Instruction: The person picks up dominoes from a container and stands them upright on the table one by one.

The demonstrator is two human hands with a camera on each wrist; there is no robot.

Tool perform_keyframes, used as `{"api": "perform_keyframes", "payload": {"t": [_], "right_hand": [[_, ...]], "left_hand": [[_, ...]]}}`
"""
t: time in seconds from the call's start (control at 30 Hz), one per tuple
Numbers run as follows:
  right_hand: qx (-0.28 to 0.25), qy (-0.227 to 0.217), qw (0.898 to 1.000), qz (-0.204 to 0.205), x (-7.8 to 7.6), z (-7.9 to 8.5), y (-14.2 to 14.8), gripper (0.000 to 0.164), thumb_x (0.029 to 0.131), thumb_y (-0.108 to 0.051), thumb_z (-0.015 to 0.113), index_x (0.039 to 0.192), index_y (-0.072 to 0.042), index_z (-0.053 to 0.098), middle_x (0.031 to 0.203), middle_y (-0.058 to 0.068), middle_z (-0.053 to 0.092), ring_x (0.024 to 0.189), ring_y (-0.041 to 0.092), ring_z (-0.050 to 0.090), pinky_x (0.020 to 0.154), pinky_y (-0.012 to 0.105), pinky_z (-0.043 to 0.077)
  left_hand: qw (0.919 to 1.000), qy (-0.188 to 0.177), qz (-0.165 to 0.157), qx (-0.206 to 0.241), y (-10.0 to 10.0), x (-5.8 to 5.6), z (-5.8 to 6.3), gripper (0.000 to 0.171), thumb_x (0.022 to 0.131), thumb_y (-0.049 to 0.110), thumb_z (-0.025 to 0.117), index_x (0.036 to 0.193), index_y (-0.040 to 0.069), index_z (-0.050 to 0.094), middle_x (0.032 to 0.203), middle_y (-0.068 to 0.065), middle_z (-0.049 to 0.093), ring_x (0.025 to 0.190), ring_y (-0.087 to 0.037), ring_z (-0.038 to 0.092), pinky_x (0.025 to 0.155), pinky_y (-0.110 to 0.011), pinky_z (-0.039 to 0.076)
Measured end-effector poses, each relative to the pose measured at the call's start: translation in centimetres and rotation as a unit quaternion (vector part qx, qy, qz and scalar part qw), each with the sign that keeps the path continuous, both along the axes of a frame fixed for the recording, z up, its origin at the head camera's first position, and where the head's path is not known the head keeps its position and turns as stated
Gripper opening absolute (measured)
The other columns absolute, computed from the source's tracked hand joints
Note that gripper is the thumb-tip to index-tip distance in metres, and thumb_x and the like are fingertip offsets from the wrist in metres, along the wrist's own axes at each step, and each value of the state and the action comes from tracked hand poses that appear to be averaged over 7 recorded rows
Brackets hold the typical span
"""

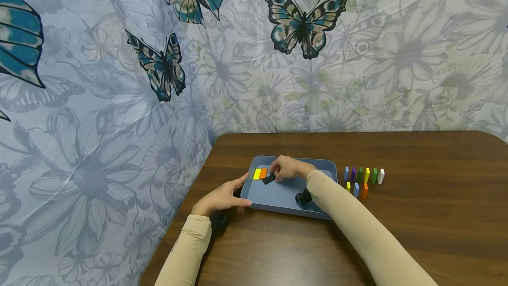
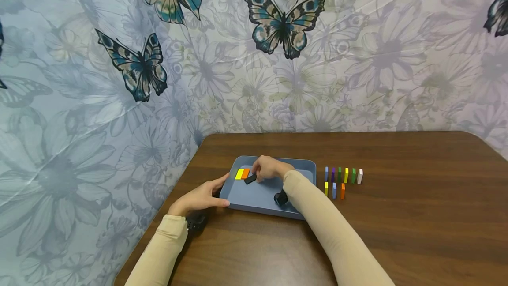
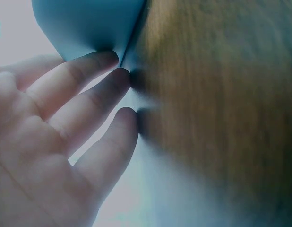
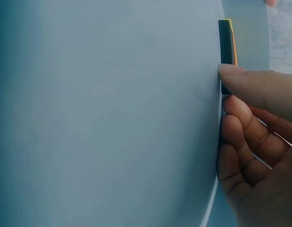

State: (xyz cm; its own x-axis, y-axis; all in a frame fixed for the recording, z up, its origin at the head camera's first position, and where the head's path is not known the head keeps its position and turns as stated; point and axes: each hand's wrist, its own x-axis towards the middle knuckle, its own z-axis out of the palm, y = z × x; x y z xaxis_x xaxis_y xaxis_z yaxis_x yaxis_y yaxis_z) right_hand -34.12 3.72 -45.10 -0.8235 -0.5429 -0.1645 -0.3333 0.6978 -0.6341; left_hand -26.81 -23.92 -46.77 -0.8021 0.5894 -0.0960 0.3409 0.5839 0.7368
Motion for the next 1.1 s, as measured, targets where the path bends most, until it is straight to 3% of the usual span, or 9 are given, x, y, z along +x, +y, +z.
{"api": "perform_keyframes", "payload": {"t": [0.2, 0.43, 0.9, 1.1], "right_hand": [[-0.003, 0.002, 1.0, 0.003, 0.1, -0.2, 0.0, 0.013, 0.087, -0.001, 0.074, 0.099, -0.007, 0.072, 0.083, 0.002, 0.06, 0.078, 0.016, 0.053, 0.073, 0.026, 0.043], [0.007, 0.007, 1.0, -0.003, 0.4, -0.1, 0.1, 0.009, 0.087, -0.005, 0.075, 0.095, -0.008, 0.072, 0.084, 0.003, 0.061, 0.079, 0.018, 0.053, 0.072, 0.027, 0.043], [-0.004, 0.005, 1.0, 0.01, 1.2, 1.7, 1.5, 0.011, 0.088, -0.009, 0.076, 0.098, -0.005, 0.072, 0.09, 0.004, 0.067, 0.08, 0.015, 0.056, 0.073, 0.025, 0.048], [-0.016, 0.037, 0.999, 0.017, 1.8, 2.9, 1.6, 0.011, 0.088, -0.011, 0.075, 0.098, -0.006, 0.072, 0.091, 0.004, 0.07, 0.08, 0.015, 0.06, 0.075, 0.027, 0.051]], "left_hand": [[1.0, -0.001, 0.0, 0.002, 0.0, 0.0, 0.0, 0.098, 0.09, 0.036, 0.076, 0.162, 0.012, 0.015, 0.165, -0.014, 0.027, 0.149, -0.032, 0.033, 0.116, -0.053, 0.035], [1.0, -0.003, 0.0, -0.003, 0.1, 0.0, 0.0, 0.099, 0.089, 0.037, 0.076, 0.162, 0.012, 0.014, 0.164, -0.015, 0.027, 0.149, -0.031, 0.033, 0.116, -0.053, 0.035], [1.0, 0.002, -0.001, 0.0, 0.1, 0.1, 0.1, 0.1, 0.088, 0.038, 0.076, 0.162, 0.012, 0.014, 0.165, -0.015, 0.026, 0.15, -0.032, 0.032, 0.116, -0.054, 0.035], [1.0, 0.0, -0.001, -0.002, -0.1, 0.2, 0.2, 0.099, 0.089, 0.038, 0.076, 0.162, 0.013, 0.015, 0.165, -0.013, 0.025, 0.15, -0.031, 0.031, 0.117, -0.052, 0.034]]}}
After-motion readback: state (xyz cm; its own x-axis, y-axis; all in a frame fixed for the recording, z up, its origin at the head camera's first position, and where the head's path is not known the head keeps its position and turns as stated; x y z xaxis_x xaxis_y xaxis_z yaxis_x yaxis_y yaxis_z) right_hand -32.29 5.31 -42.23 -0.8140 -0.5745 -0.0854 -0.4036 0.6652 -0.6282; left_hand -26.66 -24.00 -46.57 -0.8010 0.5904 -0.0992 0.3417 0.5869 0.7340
